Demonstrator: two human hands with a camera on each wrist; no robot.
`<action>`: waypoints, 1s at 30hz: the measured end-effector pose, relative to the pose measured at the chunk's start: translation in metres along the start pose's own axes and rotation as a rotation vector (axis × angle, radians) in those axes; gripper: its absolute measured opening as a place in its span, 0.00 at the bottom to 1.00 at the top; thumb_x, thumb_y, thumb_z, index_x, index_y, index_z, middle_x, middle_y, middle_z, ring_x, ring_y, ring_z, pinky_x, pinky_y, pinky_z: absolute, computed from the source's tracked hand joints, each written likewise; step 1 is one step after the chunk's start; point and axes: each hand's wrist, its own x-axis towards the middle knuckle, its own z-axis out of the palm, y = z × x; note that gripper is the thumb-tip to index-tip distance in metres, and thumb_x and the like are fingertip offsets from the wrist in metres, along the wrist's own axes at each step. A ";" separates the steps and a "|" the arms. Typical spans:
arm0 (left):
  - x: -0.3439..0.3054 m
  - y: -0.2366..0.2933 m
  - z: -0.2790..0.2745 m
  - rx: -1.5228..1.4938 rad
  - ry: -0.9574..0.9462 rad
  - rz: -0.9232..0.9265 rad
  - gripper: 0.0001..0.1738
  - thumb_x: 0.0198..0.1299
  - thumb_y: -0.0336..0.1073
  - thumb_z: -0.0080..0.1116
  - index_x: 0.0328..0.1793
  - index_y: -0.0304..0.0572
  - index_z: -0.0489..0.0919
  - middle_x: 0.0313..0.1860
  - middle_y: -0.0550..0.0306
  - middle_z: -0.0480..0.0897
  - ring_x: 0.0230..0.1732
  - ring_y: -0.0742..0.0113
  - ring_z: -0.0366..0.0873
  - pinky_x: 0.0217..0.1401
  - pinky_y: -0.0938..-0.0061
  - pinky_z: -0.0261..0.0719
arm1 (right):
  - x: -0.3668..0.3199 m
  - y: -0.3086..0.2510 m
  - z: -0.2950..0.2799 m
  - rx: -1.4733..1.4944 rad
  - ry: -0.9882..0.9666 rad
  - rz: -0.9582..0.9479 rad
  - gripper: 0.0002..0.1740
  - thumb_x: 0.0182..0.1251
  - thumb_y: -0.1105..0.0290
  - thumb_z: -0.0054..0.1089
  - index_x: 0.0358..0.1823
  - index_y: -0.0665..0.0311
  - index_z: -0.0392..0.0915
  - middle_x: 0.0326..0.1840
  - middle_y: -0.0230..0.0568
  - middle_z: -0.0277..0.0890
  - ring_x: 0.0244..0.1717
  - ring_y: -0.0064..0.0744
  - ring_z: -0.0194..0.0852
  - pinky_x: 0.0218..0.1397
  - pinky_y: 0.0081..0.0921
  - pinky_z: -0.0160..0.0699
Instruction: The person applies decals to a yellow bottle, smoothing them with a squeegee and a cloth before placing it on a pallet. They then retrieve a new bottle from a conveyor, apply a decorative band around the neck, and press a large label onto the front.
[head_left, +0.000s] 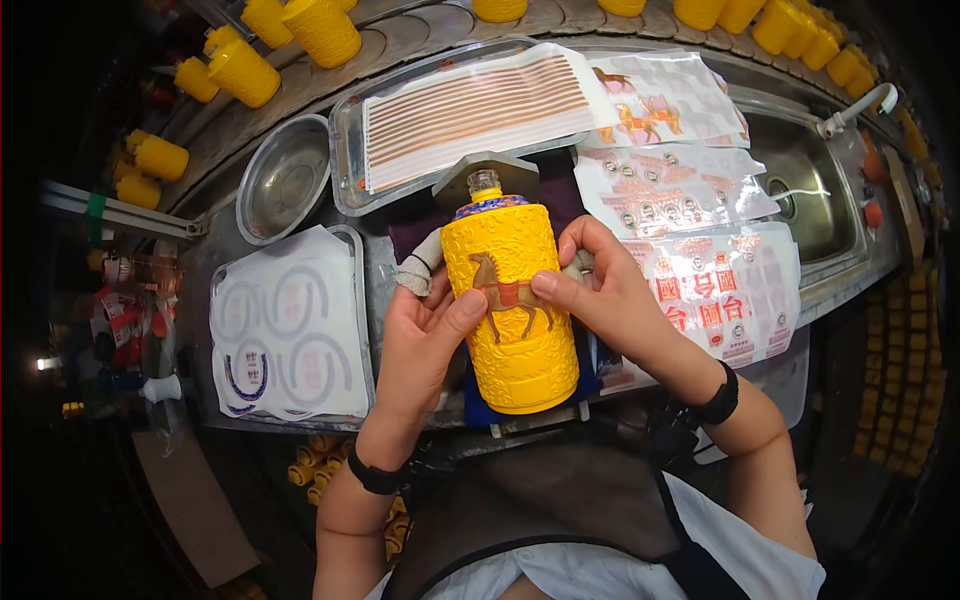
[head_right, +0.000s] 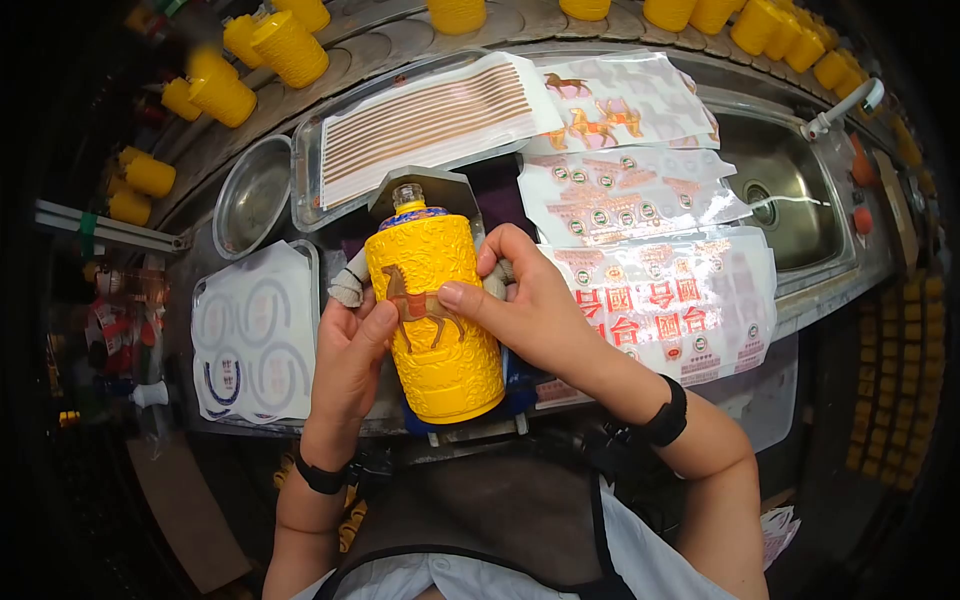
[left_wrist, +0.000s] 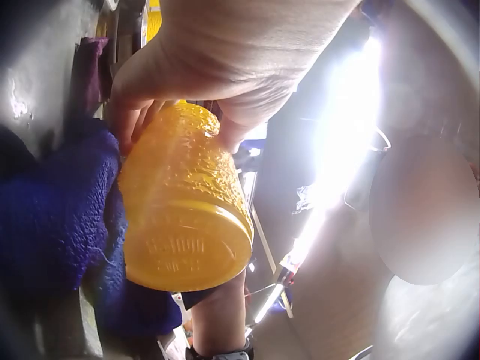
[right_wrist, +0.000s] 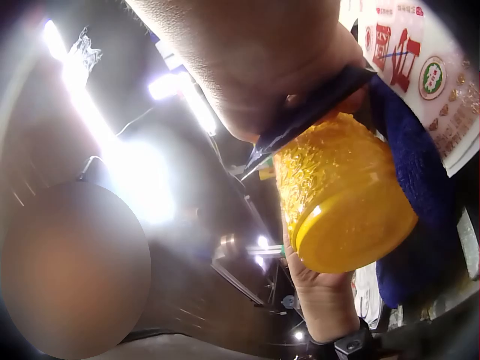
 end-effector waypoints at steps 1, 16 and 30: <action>0.000 0.000 0.000 0.003 -0.004 0.003 0.38 0.65 0.29 0.65 0.78 0.34 0.59 0.73 0.46 0.70 0.74 0.60 0.68 0.77 0.64 0.65 | 0.000 0.000 -0.001 -0.022 0.000 0.002 0.22 0.65 0.61 0.72 0.41 0.58 0.63 0.37 0.24 0.63 0.36 0.08 0.58 0.34 0.12 0.63; 0.000 -0.005 -0.004 0.006 -0.023 0.044 0.41 0.64 0.33 0.68 0.78 0.35 0.59 0.71 0.46 0.71 0.71 0.63 0.70 0.75 0.68 0.67 | 0.000 0.005 -0.003 -0.011 -0.003 0.073 0.19 0.66 0.65 0.70 0.42 0.59 0.64 0.38 0.26 0.65 0.38 0.11 0.63 0.40 0.12 0.66; -0.007 -0.002 -0.025 -0.200 -0.086 -0.101 0.33 0.70 0.33 0.59 0.78 0.37 0.60 0.70 0.49 0.73 0.71 0.66 0.71 0.73 0.69 0.71 | 0.017 0.000 -0.062 0.505 0.319 0.301 0.09 0.73 0.64 0.55 0.44 0.61 0.74 0.34 0.35 0.79 0.20 0.24 0.72 0.21 0.18 0.68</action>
